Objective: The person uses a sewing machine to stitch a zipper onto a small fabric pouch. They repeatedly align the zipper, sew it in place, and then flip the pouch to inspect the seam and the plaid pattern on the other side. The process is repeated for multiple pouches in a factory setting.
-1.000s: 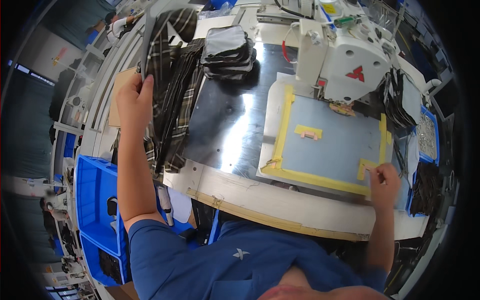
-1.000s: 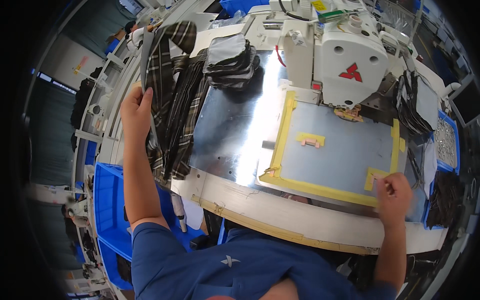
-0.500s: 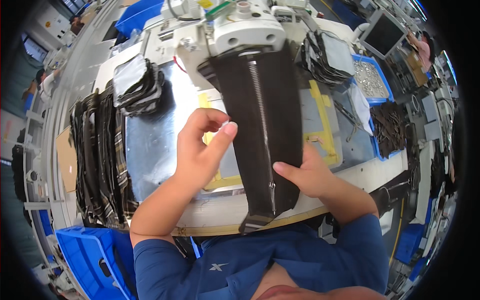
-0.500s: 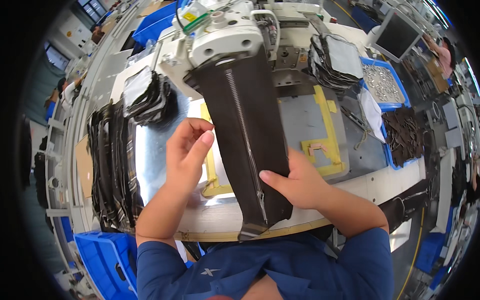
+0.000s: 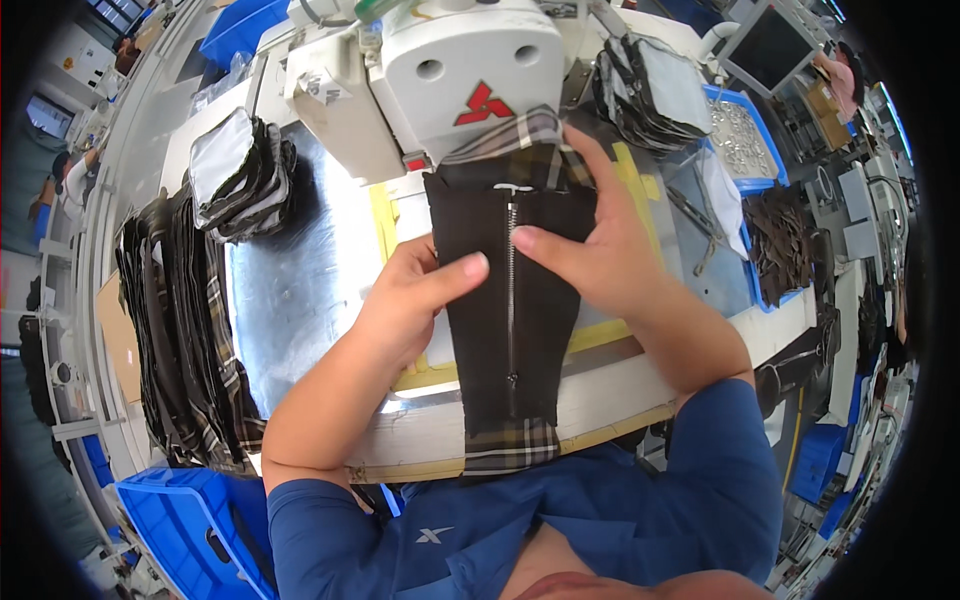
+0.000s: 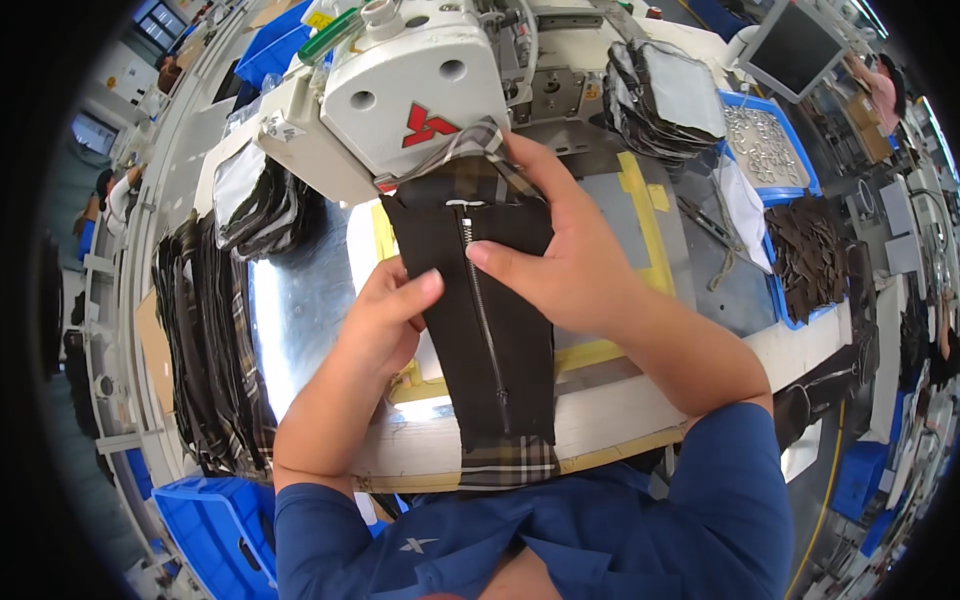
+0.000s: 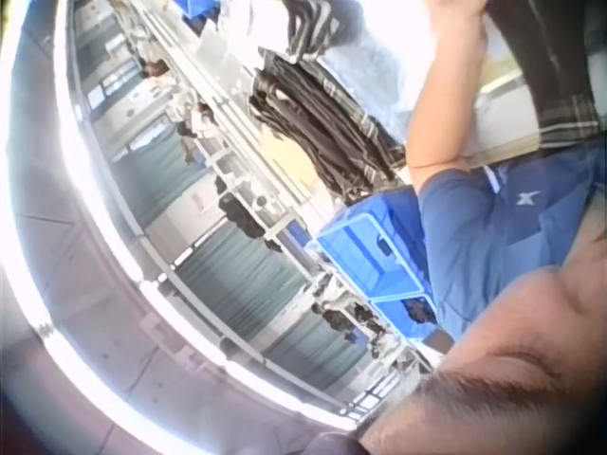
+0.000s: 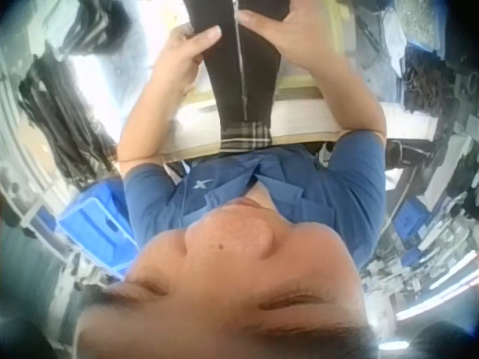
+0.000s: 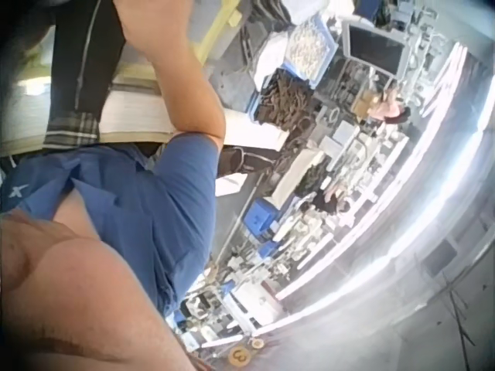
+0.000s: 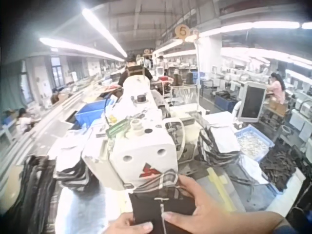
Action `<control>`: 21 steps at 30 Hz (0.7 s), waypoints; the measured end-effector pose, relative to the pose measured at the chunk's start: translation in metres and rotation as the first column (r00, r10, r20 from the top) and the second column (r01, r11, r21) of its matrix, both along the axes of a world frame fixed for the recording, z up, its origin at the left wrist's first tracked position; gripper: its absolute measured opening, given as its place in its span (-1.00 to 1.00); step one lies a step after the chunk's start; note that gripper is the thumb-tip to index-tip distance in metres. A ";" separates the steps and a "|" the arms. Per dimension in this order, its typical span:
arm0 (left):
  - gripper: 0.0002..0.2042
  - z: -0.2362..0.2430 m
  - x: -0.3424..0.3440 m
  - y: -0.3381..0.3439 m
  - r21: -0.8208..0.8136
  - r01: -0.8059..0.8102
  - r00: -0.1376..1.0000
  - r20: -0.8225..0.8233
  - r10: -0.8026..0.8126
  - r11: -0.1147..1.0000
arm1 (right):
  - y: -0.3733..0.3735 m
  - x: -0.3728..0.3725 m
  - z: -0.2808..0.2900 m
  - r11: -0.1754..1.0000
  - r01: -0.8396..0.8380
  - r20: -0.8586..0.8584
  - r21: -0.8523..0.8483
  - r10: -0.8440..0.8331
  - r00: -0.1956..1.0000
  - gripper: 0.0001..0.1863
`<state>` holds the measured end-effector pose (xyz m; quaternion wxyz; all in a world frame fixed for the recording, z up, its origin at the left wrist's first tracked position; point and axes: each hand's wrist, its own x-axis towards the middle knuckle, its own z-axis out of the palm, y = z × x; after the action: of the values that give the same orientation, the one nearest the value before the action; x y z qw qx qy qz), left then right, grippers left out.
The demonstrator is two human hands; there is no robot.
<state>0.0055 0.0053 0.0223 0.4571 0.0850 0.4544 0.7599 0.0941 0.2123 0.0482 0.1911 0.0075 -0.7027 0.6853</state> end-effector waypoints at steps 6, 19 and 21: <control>-0.80 0.000 0.010 0.002 -0.188 0.023 0.896 -0.432 -0.103 0.982 | 0.008 0.007 0.005 0.976 -0.218 0.302 -0.009 0.210 0.930 -0.61; -0.73 -0.003 0.024 0.000 -0.095 0.101 0.787 -0.601 -0.138 0.990 | 0.030 0.009 0.023 0.924 -0.244 0.273 -0.294 0.325 0.905 -0.53; -0.72 0.002 0.027 0.001 -0.080 0.103 0.771 -0.623 -0.130 0.991 | 0.029 0.011 0.028 0.936 -0.286 0.351 -0.205 0.343 0.872 -0.45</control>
<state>0.0325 0.0064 0.0248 0.3278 0.3514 0.5900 0.6489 0.1055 0.2415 0.0764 -0.0631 -0.0254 -0.6634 0.7452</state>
